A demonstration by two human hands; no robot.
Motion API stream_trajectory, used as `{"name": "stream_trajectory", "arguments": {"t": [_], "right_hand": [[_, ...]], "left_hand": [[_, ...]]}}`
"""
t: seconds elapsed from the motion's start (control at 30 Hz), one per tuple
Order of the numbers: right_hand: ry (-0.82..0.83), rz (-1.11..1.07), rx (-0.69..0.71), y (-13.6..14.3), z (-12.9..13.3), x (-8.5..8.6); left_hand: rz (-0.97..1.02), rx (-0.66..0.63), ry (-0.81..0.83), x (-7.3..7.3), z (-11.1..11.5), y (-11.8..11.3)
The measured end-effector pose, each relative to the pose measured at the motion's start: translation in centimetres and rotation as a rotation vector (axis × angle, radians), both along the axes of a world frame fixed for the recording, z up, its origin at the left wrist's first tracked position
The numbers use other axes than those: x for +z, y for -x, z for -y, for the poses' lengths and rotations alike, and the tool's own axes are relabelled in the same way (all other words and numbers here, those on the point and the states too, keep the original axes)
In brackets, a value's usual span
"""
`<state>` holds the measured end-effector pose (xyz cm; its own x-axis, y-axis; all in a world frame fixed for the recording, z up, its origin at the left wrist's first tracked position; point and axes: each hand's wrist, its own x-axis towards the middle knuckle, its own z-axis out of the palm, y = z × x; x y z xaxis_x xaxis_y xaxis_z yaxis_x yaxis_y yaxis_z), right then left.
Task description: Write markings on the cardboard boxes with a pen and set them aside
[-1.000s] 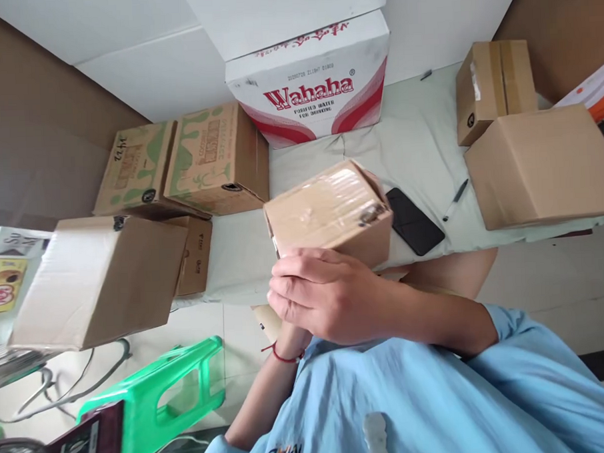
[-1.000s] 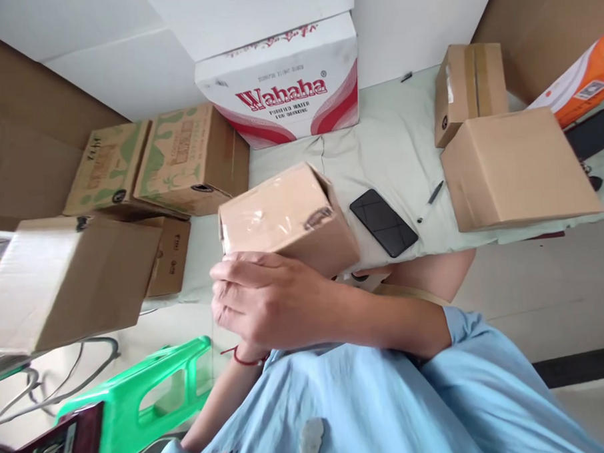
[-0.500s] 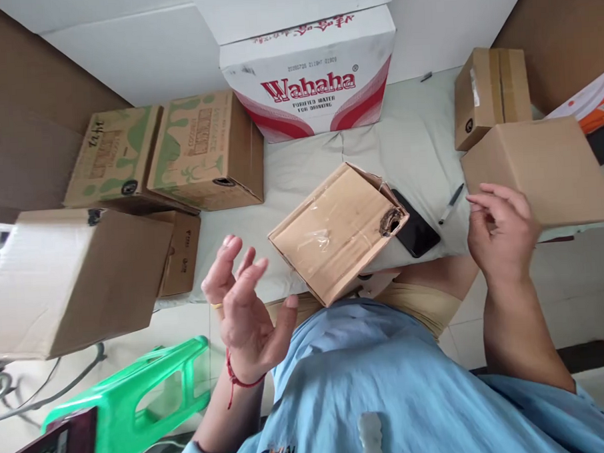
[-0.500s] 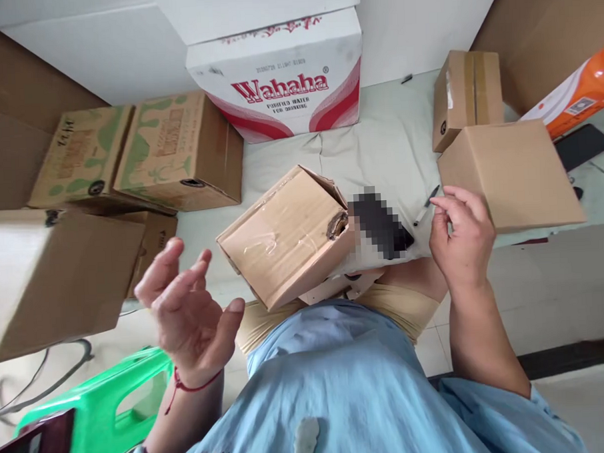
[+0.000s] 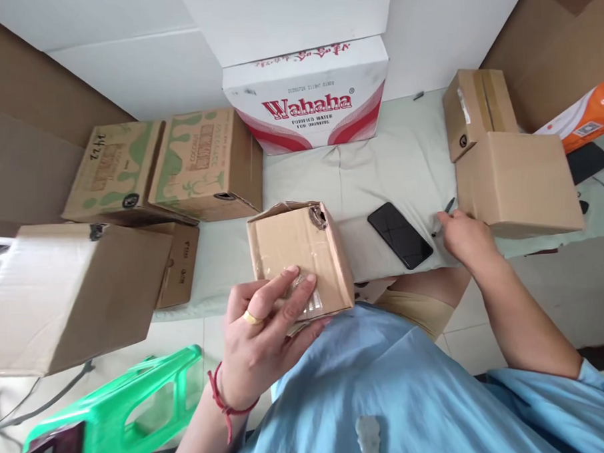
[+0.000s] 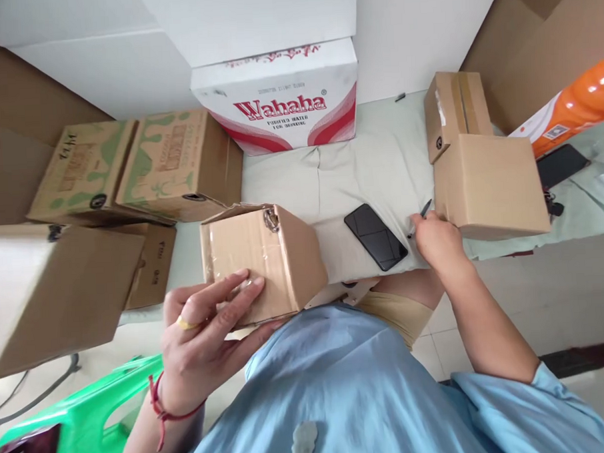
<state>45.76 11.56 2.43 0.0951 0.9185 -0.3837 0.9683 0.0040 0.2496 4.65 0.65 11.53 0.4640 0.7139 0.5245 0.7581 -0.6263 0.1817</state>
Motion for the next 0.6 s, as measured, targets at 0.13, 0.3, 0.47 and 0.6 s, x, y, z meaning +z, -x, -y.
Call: {"name": "stream_trajectory", "arguments": {"t": [0.13,0.3,0.47,0.6], "right_hand": [[0.027,0.036,0.079,0.6,-1.0,0.6],[0.011,0.014,0.185,0.8,-1.4,0.7],[-0.522,-0.283,0.009,1.5,-0.3,2.4],[-1.177,-1.195,-0.252,4.1,0.8,6.0]], "left_hand": [[-0.023,0.052,-0.056,0.5,-0.6,-1.3],[-0.013,-0.115,0.036,1.1,-2.8,-2.7],[-0.045,-0.146,0.109,1.0,-3.3,-2.6],[-0.004,-0.135,0.126,0.7,-2.9,-2.5]]}}
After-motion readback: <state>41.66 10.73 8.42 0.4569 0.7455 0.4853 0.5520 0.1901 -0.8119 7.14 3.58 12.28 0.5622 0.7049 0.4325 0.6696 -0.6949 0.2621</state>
